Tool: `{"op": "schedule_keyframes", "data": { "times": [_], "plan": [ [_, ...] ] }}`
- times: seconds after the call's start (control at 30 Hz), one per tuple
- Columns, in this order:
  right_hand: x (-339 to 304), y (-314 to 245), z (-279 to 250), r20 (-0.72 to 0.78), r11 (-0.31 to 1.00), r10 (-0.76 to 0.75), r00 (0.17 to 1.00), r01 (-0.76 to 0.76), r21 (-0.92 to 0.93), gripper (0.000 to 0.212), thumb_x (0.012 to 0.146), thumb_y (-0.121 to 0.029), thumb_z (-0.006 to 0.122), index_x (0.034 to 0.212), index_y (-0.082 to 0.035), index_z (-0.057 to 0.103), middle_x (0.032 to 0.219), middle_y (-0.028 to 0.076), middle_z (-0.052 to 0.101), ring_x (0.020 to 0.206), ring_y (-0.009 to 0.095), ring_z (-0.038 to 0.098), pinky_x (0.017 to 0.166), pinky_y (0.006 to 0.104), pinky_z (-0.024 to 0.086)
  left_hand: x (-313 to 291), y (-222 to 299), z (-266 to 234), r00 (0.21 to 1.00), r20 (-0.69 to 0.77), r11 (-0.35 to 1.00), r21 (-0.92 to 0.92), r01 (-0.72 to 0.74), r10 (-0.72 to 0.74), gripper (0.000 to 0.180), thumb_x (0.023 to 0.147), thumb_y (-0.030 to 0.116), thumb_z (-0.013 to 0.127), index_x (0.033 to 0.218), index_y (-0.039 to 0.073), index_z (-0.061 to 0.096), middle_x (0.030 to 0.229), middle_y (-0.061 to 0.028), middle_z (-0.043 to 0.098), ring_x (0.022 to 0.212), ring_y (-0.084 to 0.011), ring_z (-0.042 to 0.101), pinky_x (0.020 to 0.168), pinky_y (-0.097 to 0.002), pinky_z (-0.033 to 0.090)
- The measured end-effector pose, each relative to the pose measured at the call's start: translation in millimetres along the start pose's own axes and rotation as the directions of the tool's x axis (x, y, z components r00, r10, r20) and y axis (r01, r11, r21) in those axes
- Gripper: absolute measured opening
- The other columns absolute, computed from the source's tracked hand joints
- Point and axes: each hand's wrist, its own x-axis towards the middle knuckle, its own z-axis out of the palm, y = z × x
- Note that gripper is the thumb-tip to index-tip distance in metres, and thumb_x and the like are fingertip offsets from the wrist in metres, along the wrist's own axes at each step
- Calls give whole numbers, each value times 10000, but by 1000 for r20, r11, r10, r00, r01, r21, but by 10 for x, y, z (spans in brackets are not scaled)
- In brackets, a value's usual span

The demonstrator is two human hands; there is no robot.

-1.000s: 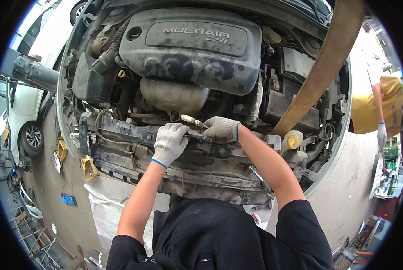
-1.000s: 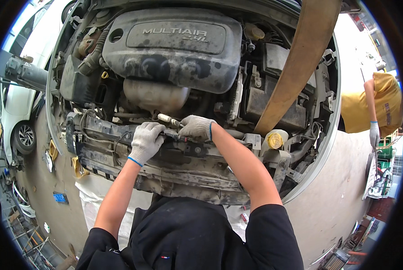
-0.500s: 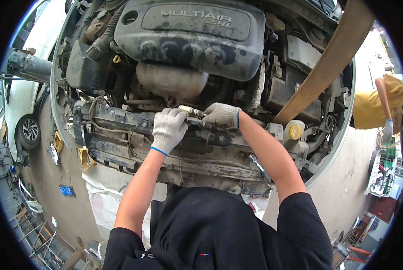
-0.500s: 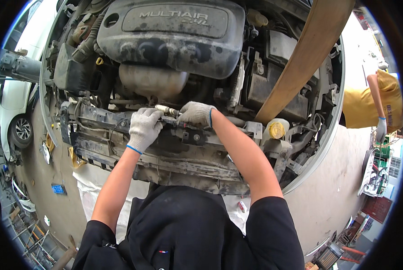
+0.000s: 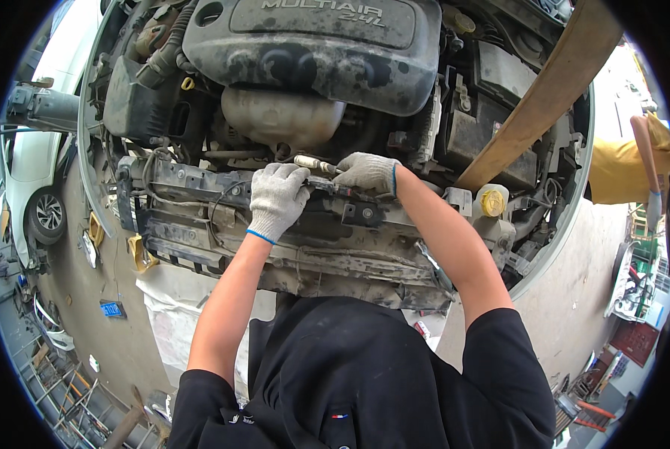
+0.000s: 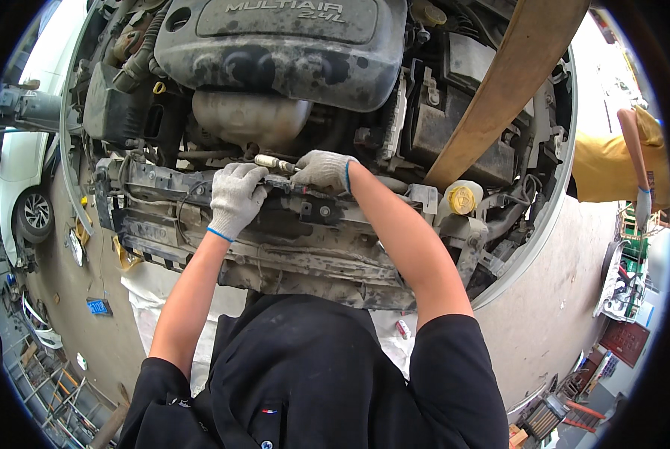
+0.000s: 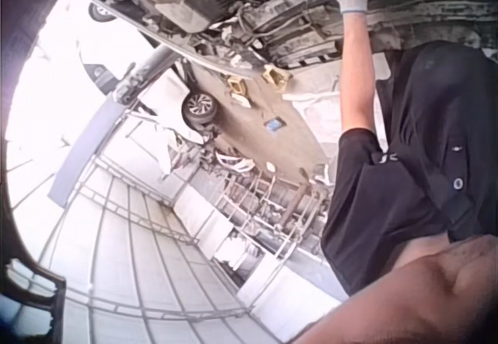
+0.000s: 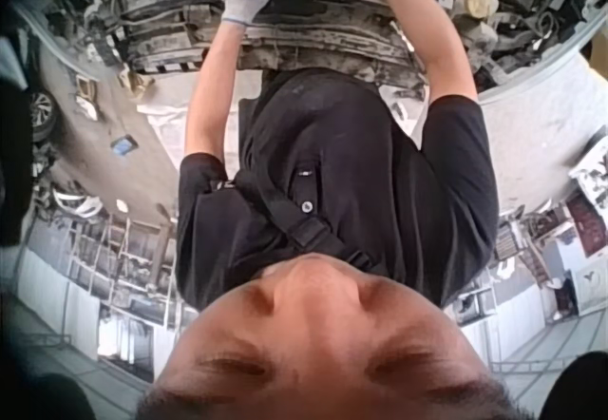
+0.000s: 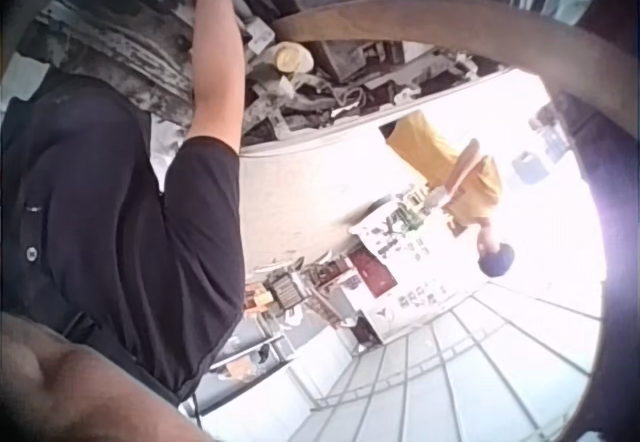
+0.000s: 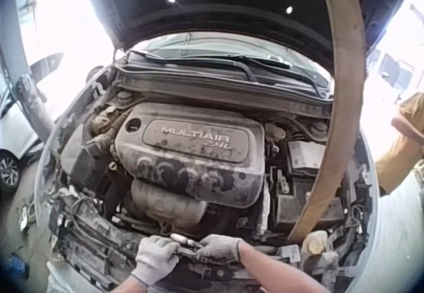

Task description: The person retrieves a bolt from a container and walks to a white car with its hood open. They use a socket wrench to tighten bolts on the front radiator support area of the engine bay while another person assists nearby.

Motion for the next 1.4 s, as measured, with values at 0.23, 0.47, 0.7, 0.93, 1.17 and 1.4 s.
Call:
{"op": "schedule_keyframes", "data": {
  "times": [0.23,0.47,0.7,0.93,1.17,1.4],
  "plan": [
    [5,41,10,3,1000,-25,1000,25,-1,319,881,-253,689,1068,4,717,689,-2,539,605,100,488,512,308,390,-29,-45,56,997,-64,999,-3,-34,34,300,695,201,800,972,140,702,995,-29,695,986,-278,637,828,-457,468],
    [125,152,-13,33,986,-74,997,68,152,256,860,-227,708,980,-1,704,708,-11,558,595,92,479,506,309,371,-52,-52,15,999,-37,1000,-25,-19,18,338,684,165,797,1006,123,706,1026,-39,706,1013,-291,644,857,-458,485],
    [58,51,37,-32,996,-66,997,67,58,327,862,-249,722,1057,13,712,744,0,587,620,89,491,535,306,395,-53,-50,-15,1000,23,1000,2,12,-12,318,712,189,794,1014,133,710,1031,-39,698,1021,-290,637,878,-461,484],
    [84,143,82,-125,996,-76,989,81,35,356,893,-286,690,1053,30,717,799,29,643,749,131,566,668,329,473,-26,-24,-47,996,81,999,13,32,-33,275,743,197,757,1006,130,710,1027,-49,694,1029,-287,634,905,-461,480],
    [99,77,176,-433,787,-264,862,452,421,194,955,-199,642,991,-15,692,723,3,573,634,95,524,581,278,458,158,-60,-192,947,322,1000,11,-13,9,281,772,179,654,1032,84,707,1029,-108,707,1045,-308,649,950,-436,484],
    [-128,-404,-71,-735,234,-334,590,807,542,284,991,-109,618,1259,-49,549,823,76,619,671,188,621,682,403,579,312,77,-219,845,533,995,59,-78,34,367,815,241,667,1166,148,718,1131,-102,698,1118,-289,639,990,-420,483]
  ]
}}
